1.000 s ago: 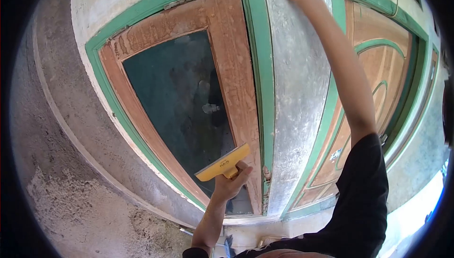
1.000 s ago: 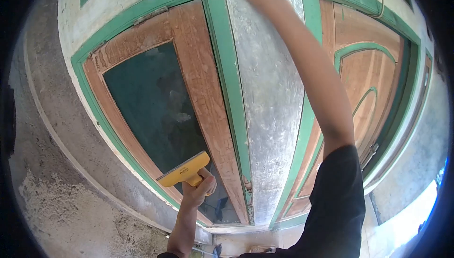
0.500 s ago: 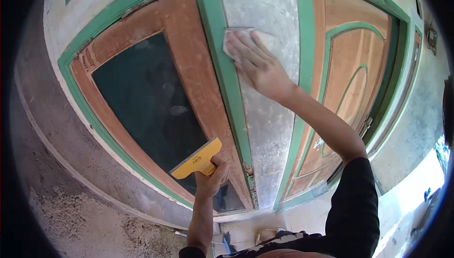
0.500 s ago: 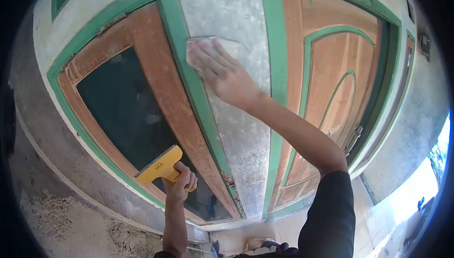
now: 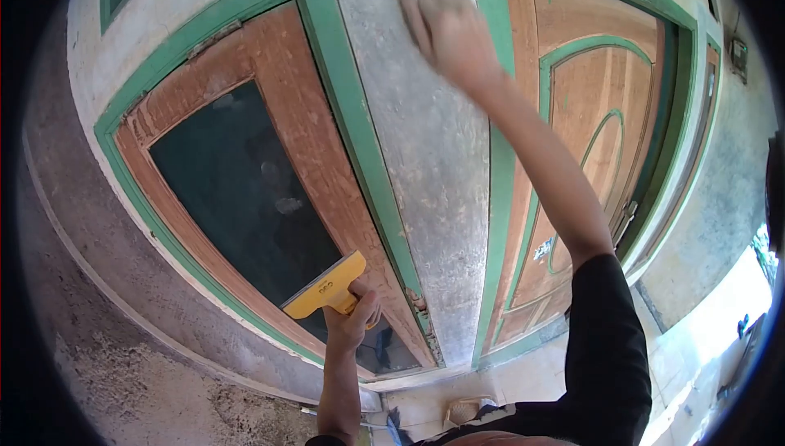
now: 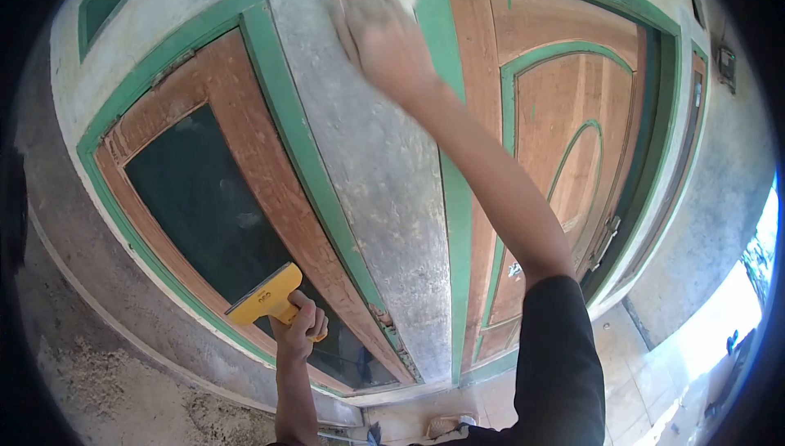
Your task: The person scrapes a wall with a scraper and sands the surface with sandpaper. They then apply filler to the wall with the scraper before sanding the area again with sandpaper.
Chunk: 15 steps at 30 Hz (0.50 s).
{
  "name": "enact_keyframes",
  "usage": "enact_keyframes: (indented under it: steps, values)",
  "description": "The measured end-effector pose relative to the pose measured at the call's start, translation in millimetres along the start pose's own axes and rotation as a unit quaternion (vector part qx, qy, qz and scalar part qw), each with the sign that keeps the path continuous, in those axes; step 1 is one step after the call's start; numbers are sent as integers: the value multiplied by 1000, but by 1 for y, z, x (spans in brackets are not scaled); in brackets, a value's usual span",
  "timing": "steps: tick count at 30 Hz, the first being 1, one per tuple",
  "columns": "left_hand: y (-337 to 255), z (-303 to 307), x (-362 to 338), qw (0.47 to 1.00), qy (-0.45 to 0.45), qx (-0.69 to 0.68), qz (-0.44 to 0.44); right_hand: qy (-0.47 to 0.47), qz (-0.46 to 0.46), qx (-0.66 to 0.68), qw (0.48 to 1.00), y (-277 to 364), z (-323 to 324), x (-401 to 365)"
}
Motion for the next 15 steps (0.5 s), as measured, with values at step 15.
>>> enact_keyframes:
  steps: [15]
  values:
    - [49,26,-25,995,-38,-31,85,301,3,115,947,170,68,-334]
Point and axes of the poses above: each hand's wrist, its own x-axis towards the middle knuckle, its own z-axis out of the back of the hand, y = z × x, the point moved 7 cm from there along x, towards the middle knuckle, and after that the axes turned 7 degrees about -y, right-handed, at the moved point
